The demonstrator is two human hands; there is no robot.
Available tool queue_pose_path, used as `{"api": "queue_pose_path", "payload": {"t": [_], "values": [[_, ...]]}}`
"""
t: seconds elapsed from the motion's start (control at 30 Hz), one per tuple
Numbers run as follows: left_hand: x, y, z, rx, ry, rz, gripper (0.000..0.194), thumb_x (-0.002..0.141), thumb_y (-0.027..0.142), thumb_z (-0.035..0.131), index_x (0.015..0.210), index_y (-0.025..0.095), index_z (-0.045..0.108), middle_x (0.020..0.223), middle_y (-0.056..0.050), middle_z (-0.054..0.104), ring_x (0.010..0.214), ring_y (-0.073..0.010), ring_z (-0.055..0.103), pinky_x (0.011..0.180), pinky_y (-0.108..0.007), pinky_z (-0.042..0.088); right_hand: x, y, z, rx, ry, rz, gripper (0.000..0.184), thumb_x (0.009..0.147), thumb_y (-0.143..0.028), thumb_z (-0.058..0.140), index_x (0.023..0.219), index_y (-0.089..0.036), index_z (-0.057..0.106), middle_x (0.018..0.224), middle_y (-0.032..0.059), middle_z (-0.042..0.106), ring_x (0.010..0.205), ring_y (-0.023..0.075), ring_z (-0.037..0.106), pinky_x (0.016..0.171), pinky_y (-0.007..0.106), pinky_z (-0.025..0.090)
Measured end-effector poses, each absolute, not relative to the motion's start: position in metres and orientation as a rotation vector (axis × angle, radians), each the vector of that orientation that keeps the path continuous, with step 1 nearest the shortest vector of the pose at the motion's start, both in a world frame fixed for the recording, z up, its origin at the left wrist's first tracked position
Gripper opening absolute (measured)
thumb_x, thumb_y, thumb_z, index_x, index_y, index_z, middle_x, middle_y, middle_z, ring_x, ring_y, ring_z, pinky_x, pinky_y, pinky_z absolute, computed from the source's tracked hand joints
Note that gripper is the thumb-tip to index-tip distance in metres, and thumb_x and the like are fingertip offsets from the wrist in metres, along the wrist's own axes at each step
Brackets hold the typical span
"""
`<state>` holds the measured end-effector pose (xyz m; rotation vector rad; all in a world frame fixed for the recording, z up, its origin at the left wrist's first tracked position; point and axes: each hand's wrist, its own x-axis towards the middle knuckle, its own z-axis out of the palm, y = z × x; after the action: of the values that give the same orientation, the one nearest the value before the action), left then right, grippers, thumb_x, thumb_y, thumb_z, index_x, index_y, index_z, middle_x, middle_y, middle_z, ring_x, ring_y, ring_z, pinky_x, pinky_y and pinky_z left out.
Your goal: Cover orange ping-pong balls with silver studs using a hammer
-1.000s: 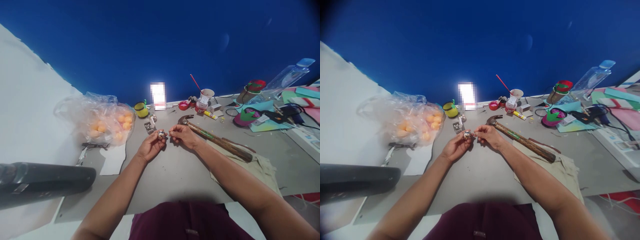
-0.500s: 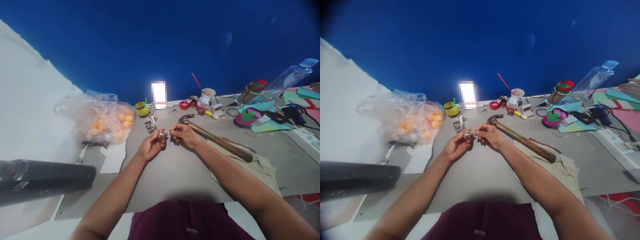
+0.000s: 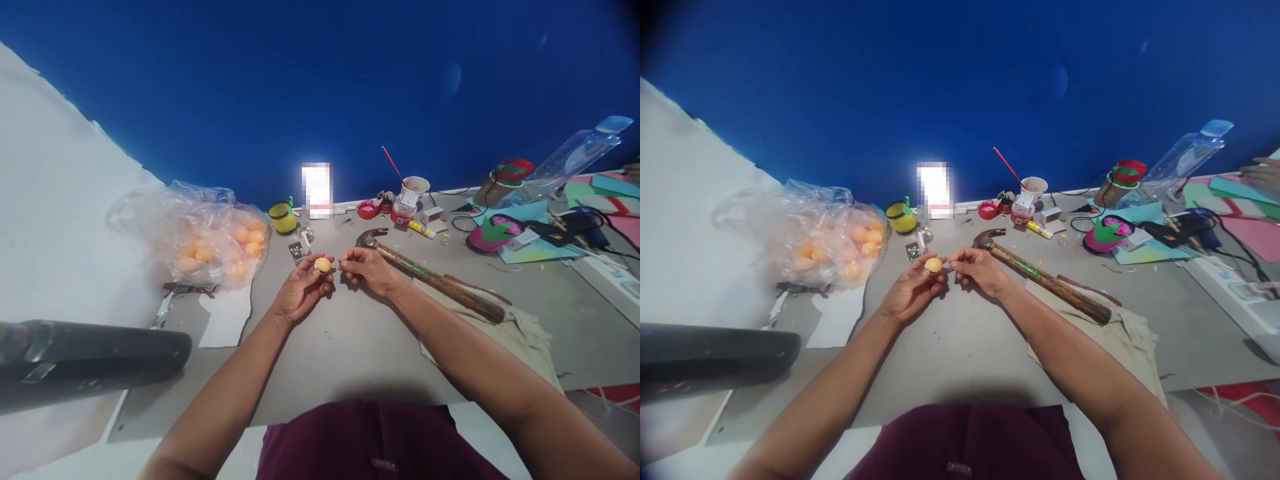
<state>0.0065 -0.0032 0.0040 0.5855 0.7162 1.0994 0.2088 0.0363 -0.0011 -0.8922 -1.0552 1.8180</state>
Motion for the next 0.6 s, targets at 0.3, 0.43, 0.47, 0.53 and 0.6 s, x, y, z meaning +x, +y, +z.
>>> {"api": "queue_pose_path", "payload": {"t": [0.3,0.43,0.47,0.53,0.6], "values": [[0.0074,-0.0022,-0.0007,0.695,0.734,1.159,0.049,0.078,0.026,0.089,0.123,0.022,0.07,0.129,-0.012,0.069,0.085,-0.0172,0.069,0.065,-0.027,0.054,0.2083,0.0356,-0.0005,-0.871,-1.053,1.831,0.043,0.062,-0.044,0.096,0.084,-0.018,0.07,0.075,-0.0003,0.072,0.052,0.0069,0.055,0.046,0.019,0.044],[0.0079,-0.0024,-0.0034,0.763,0.762,1.152,0.043,0.077,0.023,0.089,0.117,0.02,0.072,0.127,-0.01,0.069,0.089,-0.0164,0.069,0.072,-0.028,0.057,0.2081,0.0364,-0.0021,-0.882,-1.051,1.819,0.043,0.061,-0.042,0.096,0.086,-0.017,0.072,0.067,-0.0021,0.067,0.051,0.0073,0.055,0.046,0.019,0.042],[0.0082,-0.0027,-0.0037,0.776,0.766,1.146,0.043,0.077,0.022,0.089,0.116,0.021,0.072,0.126,-0.009,0.07,0.09,-0.0167,0.069,0.073,-0.028,0.058,0.2081,0.0366,-0.0022,-0.886,-1.051,1.818,0.043,0.061,-0.042,0.096,0.086,-0.017,0.072,0.065,-0.0025,0.066,0.051,0.0073,0.055,0.046,0.019,0.042],[0.0086,-0.0033,-0.0043,0.794,0.768,1.135,0.045,0.077,0.023,0.088,0.119,0.021,0.071,0.125,-0.009,0.07,0.09,-0.0178,0.07,0.072,-0.029,0.059,0.2081,0.0366,-0.0018,-0.89,-1.059,1.817,0.042,0.061,-0.042,0.096,0.084,-0.017,0.072,0.064,-0.0028,0.065,0.05,0.0069,0.054,0.045,0.019,0.042],[0.0088,-0.0036,-0.0047,0.797,0.769,1.122,0.047,0.078,0.025,0.088,0.122,0.021,0.07,0.123,-0.01,0.071,0.09,-0.0184,0.071,0.071,-0.03,0.059,0.2083,0.0363,-0.0009,-0.889,-1.074,1.817,0.041,0.061,-0.043,0.096,0.081,-0.016,0.071,0.064,-0.0026,0.066,0.05,0.0067,0.054,0.045,0.019,0.042]]}}
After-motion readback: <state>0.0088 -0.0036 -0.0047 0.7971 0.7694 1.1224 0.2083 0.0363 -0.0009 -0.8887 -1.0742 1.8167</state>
